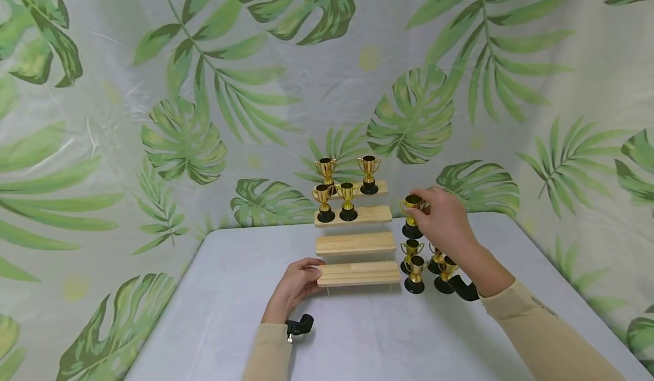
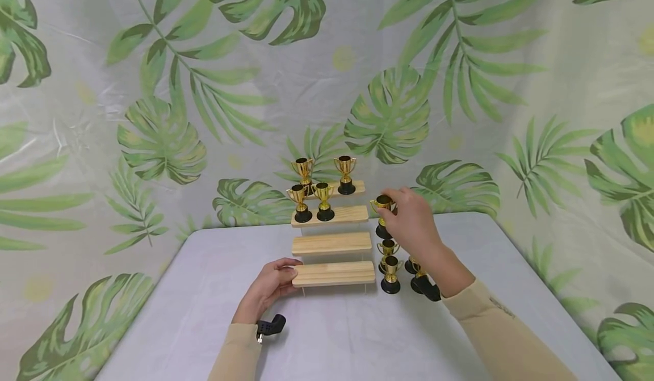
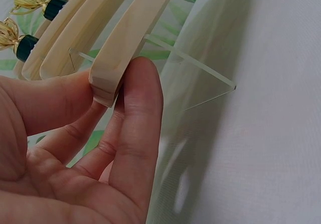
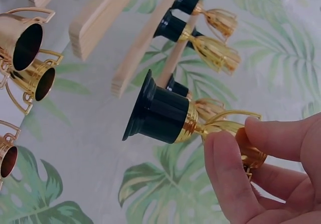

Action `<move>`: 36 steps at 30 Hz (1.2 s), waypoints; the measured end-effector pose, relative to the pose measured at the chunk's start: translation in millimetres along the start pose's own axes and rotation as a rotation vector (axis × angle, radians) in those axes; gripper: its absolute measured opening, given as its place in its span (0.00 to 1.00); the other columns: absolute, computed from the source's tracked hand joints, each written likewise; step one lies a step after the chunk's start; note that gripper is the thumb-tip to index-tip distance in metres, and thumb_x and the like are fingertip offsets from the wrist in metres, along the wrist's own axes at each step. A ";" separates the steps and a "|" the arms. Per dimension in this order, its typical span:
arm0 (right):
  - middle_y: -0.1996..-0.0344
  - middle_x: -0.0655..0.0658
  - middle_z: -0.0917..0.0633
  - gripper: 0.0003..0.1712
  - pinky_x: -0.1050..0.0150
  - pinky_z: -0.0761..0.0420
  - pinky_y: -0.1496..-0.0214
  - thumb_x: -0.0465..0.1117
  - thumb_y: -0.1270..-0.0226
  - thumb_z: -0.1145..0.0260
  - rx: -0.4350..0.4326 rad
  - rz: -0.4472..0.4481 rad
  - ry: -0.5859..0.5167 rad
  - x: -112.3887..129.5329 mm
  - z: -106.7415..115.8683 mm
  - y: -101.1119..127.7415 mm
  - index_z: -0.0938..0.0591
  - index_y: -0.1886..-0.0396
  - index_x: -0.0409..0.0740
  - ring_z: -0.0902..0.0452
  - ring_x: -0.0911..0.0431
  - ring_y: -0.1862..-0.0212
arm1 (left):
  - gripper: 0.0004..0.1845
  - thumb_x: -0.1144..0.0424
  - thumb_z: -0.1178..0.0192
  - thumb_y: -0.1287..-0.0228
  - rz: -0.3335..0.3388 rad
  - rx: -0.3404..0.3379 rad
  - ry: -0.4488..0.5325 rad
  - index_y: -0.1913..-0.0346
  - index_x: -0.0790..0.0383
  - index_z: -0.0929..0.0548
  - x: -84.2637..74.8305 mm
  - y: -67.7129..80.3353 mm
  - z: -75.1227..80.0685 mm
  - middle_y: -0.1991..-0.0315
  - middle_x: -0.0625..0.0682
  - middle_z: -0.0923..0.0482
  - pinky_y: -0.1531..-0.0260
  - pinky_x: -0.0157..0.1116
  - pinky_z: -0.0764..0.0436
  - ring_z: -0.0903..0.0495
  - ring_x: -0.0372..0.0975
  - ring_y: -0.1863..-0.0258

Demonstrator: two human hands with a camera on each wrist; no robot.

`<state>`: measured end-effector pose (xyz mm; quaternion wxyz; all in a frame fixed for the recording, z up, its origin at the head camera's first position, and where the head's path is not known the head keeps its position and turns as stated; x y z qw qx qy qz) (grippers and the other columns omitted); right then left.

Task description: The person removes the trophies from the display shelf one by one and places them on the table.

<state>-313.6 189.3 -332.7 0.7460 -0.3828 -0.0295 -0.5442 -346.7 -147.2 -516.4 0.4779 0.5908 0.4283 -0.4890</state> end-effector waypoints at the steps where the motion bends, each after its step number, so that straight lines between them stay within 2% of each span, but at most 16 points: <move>1: 0.53 0.37 0.17 0.22 0.54 0.20 0.70 0.40 0.33 0.28 0.000 -0.001 -0.002 -0.3 0.4 1.3 0.18 0.40 0.41 0.18 0.50 0.67 | 0.20 0.71 0.40 0.34 -0.001 0.002 -0.002 0.40 0.73 0.22 0.2 0.0 0.3 0.59 0.58 0.22 0.64 0.40 0.15 0.18 0.46 0.63; 9: 0.50 0.35 0.18 0.23 0.53 0.19 0.69 0.40 0.34 0.28 -0.012 -0.010 0.001 -6.8 1.8 12.6 0.18 0.40 0.39 0.17 0.50 0.66 | 0.19 0.71 0.40 0.33 -0.010 0.005 -0.005 0.40 0.72 0.22 1.4 -0.1 2.1 0.59 0.58 0.22 0.63 0.41 0.15 0.17 0.46 0.63; 18: 0.55 0.40 0.16 0.21 0.54 0.20 0.70 0.39 0.35 0.28 -0.023 0.000 0.015 -13.1 7.0 25.0 0.17 0.43 0.41 0.17 0.49 0.65 | 0.19 0.71 0.40 0.33 0.000 0.003 0.008 0.41 0.72 0.22 0.1 -2.2 2.5 0.59 0.59 0.23 0.63 0.41 0.15 0.18 0.46 0.63; 23: 0.53 0.39 0.16 0.21 0.57 0.20 0.73 0.39 0.36 0.27 -0.014 -0.014 0.001 -20.5 11.1 36.6 0.17 0.43 0.41 0.15 0.48 0.65 | 0.18 0.72 0.40 0.34 0.007 0.008 0.017 0.42 0.72 0.21 1.9 -3.9 2.5 0.59 0.59 0.22 0.64 0.40 0.15 0.18 0.46 0.63; 30: 0.55 0.39 0.15 0.23 0.52 0.18 0.70 0.37 0.38 0.25 -0.054 0.014 0.011 -29.9 18.2 53.1 0.17 0.43 0.41 0.14 0.49 0.67 | 0.18 0.72 0.40 0.35 0.002 0.010 0.012 0.42 0.72 0.21 2.2 -2.7 1.6 0.60 0.59 0.22 0.65 0.39 0.15 0.18 0.44 0.65; 36: 0.58 0.41 0.15 0.21 0.54 0.19 0.71 0.38 0.38 0.25 -0.068 0.040 0.037 -37.9 23.4 65.4 0.16 0.45 0.40 0.15 0.50 0.68 | 0.18 0.72 0.39 0.34 0.005 0.007 0.018 0.42 0.72 0.21 3.9 -4.1 2.1 0.60 0.58 0.22 0.65 0.39 0.15 0.17 0.43 0.66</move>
Point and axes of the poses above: each hand's wrist, its own y-axis away from the middle knuckle, its own z-axis out of the back of the hand, x = y × z, the point moved 2 cm from there along -y, towards the middle knuckle
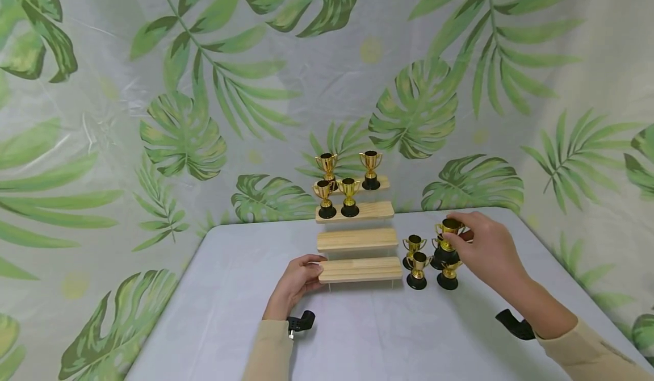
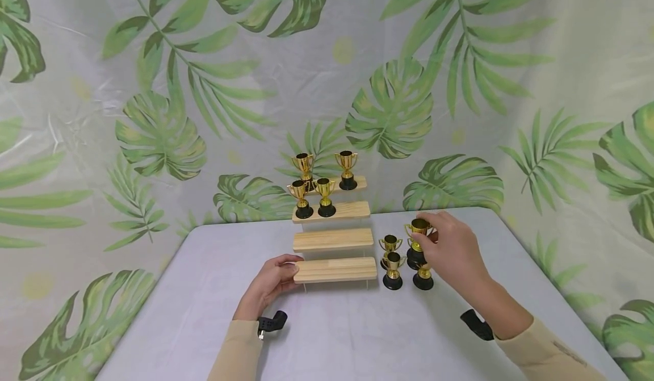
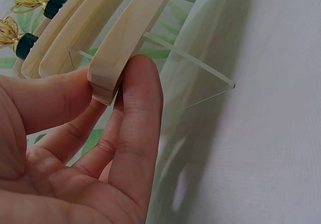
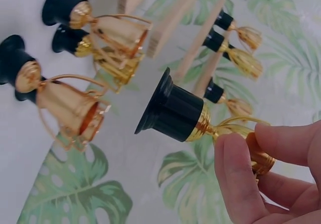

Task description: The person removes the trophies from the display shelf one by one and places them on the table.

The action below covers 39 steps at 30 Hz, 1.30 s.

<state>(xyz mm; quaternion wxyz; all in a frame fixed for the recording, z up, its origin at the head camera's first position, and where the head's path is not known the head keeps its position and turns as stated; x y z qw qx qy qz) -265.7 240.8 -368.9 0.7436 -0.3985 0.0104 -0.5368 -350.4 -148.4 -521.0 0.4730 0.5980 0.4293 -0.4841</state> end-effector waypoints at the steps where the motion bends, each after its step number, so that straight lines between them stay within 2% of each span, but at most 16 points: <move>1: 0.57 0.40 0.15 0.21 0.55 0.19 0.72 0.38 0.39 0.25 -0.001 0.003 0.003 -1.7 0.7 2.3 0.16 0.46 0.40 0.15 0.50 0.68 | 0.18 0.72 0.39 0.34 0.002 0.000 0.001 0.42 0.72 0.21 0.2 -0.3 0.1 0.60 0.58 0.22 0.65 0.39 0.15 0.17 0.43 0.66; 10: 0.61 0.44 0.15 0.21 0.63 0.22 0.74 0.38 0.41 0.23 -0.001 0.011 0.020 -12.9 5.7 22.6 0.16 0.47 0.43 0.16 0.54 0.70 | 0.19 0.71 0.39 0.33 0.012 -0.006 0.005 0.41 0.71 0.21 -0.5 -0.1 -0.1 0.59 0.58 0.23 0.64 0.39 0.15 0.17 0.43 0.65; 18: 0.60 0.43 0.15 0.21 0.65 0.23 0.76 0.38 0.41 0.23 0.016 -0.024 0.013 -15.5 6.3 39.1 0.15 0.48 0.42 0.16 0.54 0.71 | 0.19 0.71 0.39 0.33 0.014 0.000 0.015 0.40 0.72 0.22 -0.6 -0.2 1.5 0.59 0.57 0.22 0.63 0.40 0.15 0.17 0.43 0.64; 25: 0.62 0.46 0.15 0.21 0.66 0.23 0.77 0.38 0.44 0.21 0.022 -0.050 0.039 -22.7 -7.3 57.1 0.15 0.51 0.44 0.16 0.55 0.71 | 0.20 0.71 0.39 0.33 0.020 0.002 0.014 0.40 0.72 0.22 -1.6 -0.4 0.6 0.59 0.57 0.22 0.62 0.41 0.15 0.17 0.43 0.64; 34: 0.62 0.42 0.15 0.23 0.66 0.23 0.76 0.36 0.46 0.21 0.059 -0.113 0.036 -35.5 -26.3 71.2 0.16 0.50 0.38 0.18 0.55 0.71 | 0.19 0.71 0.39 0.34 0.021 -0.002 0.020 0.41 0.71 0.21 -3.1 -2.3 -0.2 0.60 0.57 0.22 0.64 0.39 0.15 0.18 0.43 0.64; 39: 0.62 0.42 0.14 0.24 0.63 0.24 0.74 0.38 0.45 0.21 0.087 -0.172 0.019 -49.3 -38.2 78.9 0.16 0.48 0.37 0.18 0.56 0.71 | 0.18 0.71 0.39 0.34 0.020 0.001 0.032 0.42 0.71 0.21 -2.0 -0.8 0.1 0.61 0.57 0.22 0.64 0.39 0.15 0.18 0.43 0.65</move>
Point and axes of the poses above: each hand's wrist, its own y-axis away from the middle knuckle, its own z-axis out of the back of the hand, x = y × z, the point moved 2 cm from there along -y, towards the middle knuckle
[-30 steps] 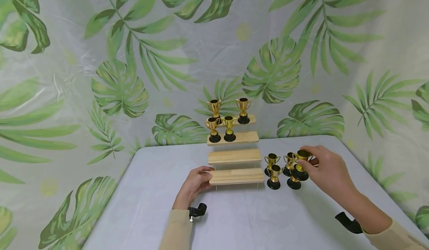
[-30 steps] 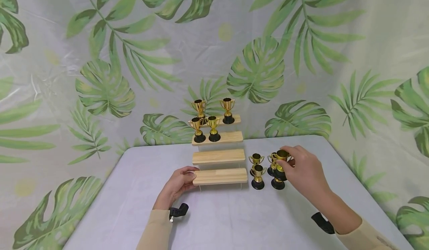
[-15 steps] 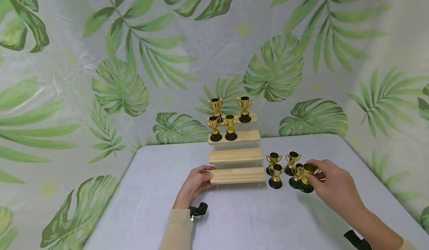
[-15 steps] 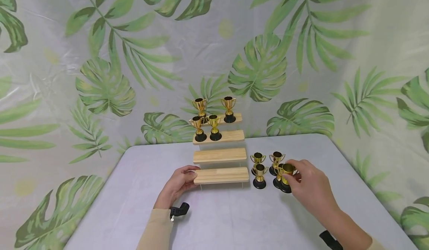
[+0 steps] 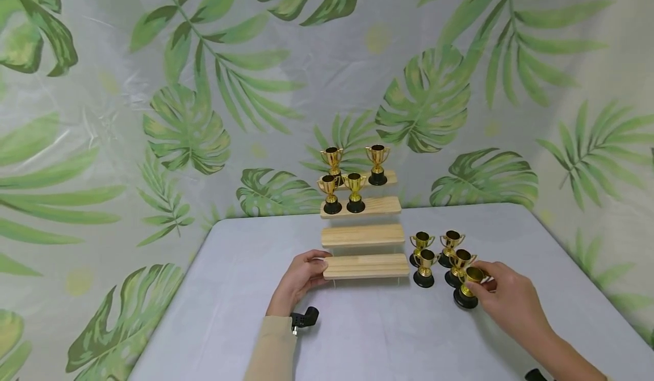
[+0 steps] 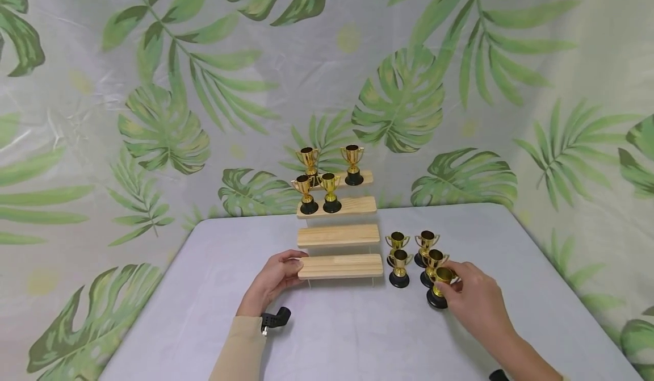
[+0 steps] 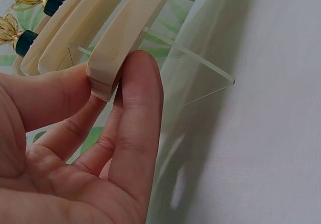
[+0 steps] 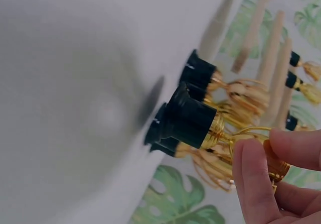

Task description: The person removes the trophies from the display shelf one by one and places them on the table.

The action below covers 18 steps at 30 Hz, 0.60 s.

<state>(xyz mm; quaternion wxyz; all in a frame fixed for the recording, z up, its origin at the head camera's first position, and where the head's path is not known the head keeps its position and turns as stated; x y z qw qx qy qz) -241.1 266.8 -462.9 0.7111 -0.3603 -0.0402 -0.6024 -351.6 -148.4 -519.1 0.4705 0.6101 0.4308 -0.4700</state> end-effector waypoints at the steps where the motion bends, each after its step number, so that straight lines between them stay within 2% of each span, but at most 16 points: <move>1: 0.62 0.42 0.14 0.24 0.63 0.24 0.74 0.38 0.45 0.21 0.004 -0.006 -0.003 -2.7 -2.5 0.1 0.16 0.48 0.37 0.18 0.56 0.71 | 0.18 0.71 0.39 0.34 -0.002 0.000 0.001 0.42 0.72 0.21 0.2 -0.1 0.4 0.61 0.57 0.22 0.64 0.39 0.15 0.18 0.43 0.65; 10: 0.61 0.41 0.15 0.22 0.65 0.24 0.76 0.37 0.45 0.22 0.011 -0.044 -0.004 -14.9 -16.2 3.1 0.16 0.50 0.38 0.18 0.56 0.71 | 0.18 0.72 0.39 0.35 0.004 0.004 -0.002 0.42 0.71 0.21 2.4 0.0 0.1 0.61 0.57 0.20 0.64 0.39 0.15 0.17 0.43 0.65; 18: 0.62 0.42 0.15 0.22 0.64 0.23 0.75 0.36 0.45 0.23 -0.006 -0.025 -0.020 -13.4 -16.1 1.5 0.16 0.50 0.39 0.17 0.55 0.70 | 0.18 0.71 0.40 0.33 0.010 0.000 0.002 0.42 0.71 0.21 2.2 -0.8 1.3 0.61 0.57 0.21 0.65 0.38 0.16 0.17 0.43 0.65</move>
Point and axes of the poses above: each hand's wrist, its own y-axis away from the middle knuckle, its own z-axis out of the back of the hand, x = y × z, the point moved 2 cm from there along -y, towards the middle knuckle
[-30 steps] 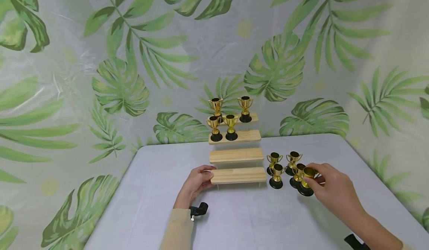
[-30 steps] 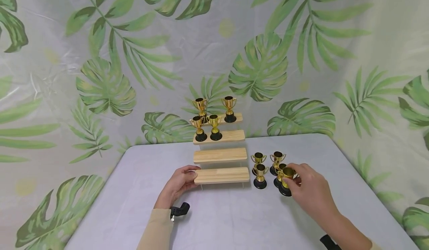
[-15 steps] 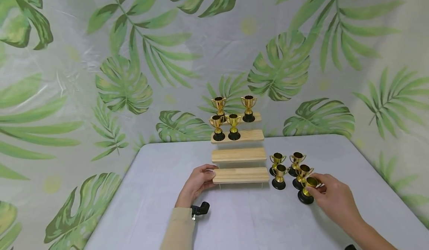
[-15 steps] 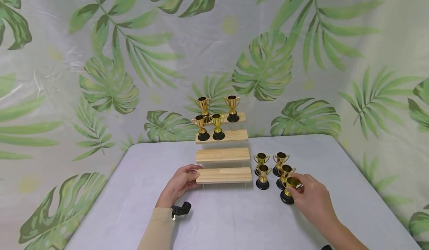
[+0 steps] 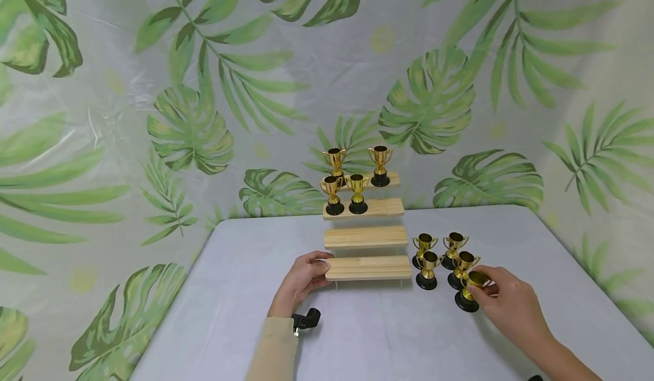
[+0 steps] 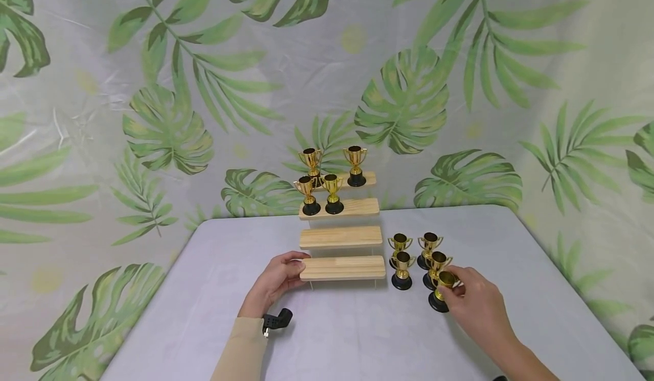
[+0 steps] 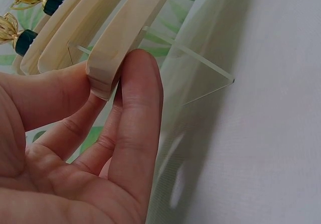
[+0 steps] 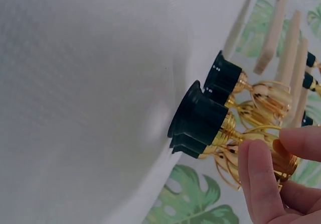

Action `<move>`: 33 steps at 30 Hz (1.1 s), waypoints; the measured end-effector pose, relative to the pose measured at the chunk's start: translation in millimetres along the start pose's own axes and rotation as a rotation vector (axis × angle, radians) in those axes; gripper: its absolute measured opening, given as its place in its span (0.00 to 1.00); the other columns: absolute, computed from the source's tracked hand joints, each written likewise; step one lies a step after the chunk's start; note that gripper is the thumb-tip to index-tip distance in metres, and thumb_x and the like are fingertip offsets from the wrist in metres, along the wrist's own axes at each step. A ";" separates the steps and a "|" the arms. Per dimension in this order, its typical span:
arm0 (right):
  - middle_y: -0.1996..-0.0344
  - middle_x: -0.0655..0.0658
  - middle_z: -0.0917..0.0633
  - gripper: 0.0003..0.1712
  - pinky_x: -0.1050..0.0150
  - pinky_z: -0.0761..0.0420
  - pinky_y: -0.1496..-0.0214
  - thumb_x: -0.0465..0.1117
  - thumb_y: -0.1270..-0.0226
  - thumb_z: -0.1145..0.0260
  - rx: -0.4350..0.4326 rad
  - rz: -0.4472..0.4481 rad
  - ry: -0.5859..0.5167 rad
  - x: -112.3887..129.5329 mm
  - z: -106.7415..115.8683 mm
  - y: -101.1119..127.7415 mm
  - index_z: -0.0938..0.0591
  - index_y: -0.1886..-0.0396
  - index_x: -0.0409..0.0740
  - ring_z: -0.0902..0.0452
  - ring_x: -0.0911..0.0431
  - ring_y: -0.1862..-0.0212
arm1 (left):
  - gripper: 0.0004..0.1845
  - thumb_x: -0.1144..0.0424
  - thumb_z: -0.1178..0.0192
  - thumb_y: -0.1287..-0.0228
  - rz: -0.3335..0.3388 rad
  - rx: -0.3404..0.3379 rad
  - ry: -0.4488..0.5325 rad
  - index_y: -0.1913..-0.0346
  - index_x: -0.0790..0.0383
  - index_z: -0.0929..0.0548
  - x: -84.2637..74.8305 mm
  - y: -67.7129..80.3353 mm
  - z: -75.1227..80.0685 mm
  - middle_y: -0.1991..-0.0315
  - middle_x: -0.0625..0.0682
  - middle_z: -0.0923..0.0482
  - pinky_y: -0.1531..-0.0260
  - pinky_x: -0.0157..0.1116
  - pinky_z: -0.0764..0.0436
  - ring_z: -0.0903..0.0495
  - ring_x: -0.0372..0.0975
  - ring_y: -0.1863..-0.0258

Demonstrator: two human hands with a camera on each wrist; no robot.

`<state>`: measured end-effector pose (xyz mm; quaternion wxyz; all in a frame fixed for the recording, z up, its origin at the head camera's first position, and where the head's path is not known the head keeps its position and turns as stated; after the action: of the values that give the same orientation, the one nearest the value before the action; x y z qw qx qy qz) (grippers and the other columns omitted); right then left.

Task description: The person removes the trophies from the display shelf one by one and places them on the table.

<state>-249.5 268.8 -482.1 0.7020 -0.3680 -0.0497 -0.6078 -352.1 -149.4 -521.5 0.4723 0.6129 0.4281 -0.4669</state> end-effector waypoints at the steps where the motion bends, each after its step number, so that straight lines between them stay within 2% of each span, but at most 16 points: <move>1: 0.62 0.42 0.15 0.21 0.63 0.22 0.74 0.36 0.45 0.23 -0.001 0.003 0.001 0.2 0.4 0.0 0.16 0.50 0.39 0.17 0.55 0.70 | 0.18 0.71 0.40 0.33 0.001 -0.001 0.000 0.42 0.71 0.21 0.2 -0.2 0.1 0.60 0.57 0.21 0.65 0.38 0.15 0.17 0.43 0.65; 7: 0.62 0.42 0.14 0.21 0.54 0.20 0.72 0.38 0.45 0.23 0.021 0.036 0.033 1.7 4.5 0.3 0.15 0.51 0.38 0.17 0.56 0.71 | 0.18 0.71 0.40 0.33 -0.004 0.004 -0.003 0.41 0.71 0.21 0.6 -0.6 -0.7 0.60 0.57 0.20 0.64 0.39 0.15 0.17 0.43 0.64; 14: 0.64 0.43 0.14 0.22 0.59 0.22 0.74 0.40 0.45 0.21 0.040 0.063 0.057 3.5 8.5 2.0 0.14 0.51 0.37 0.18 0.57 0.72 | 0.18 0.71 0.40 0.33 -0.009 0.008 0.002 0.42 0.71 0.21 -0.8 0.5 -1.4 0.61 0.57 0.21 0.64 0.39 0.15 0.17 0.43 0.65; 25: 0.64 0.43 0.14 0.24 0.56 0.21 0.74 0.40 0.45 0.22 0.016 0.112 0.072 4.0 7.9 -1.0 0.15 0.49 0.37 0.18 0.57 0.73 | 0.17 0.73 0.40 0.34 -0.019 0.000 0.021 0.43 0.71 0.20 -1.2 -1.1 0.8 0.62 0.56 0.22 0.66 0.39 0.15 0.17 0.43 0.66; 33: 0.62 0.42 0.16 0.36 0.57 0.24 0.77 0.46 0.43 0.23 0.147 0.071 0.118 4.1 15.9 -2.3 0.22 0.36 0.38 0.19 0.58 0.72 | 0.17 0.72 0.40 0.34 -0.018 0.002 0.003 0.43 0.71 0.21 0.9 -0.6 -0.4 0.61 0.56 0.21 0.65 0.39 0.15 0.17 0.43 0.66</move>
<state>-244.5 274.7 -467.3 0.7498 -0.2806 -0.0396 -0.5979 -352.4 -148.8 -522.4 0.4668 0.6104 0.4337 -0.4707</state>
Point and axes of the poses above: each hand's wrist, its own y-axis away from the middle knuckle, its own z-axis out of the back of the hand, x = y × z, the point moved 2 cm from there along -y, towards the middle knuckle
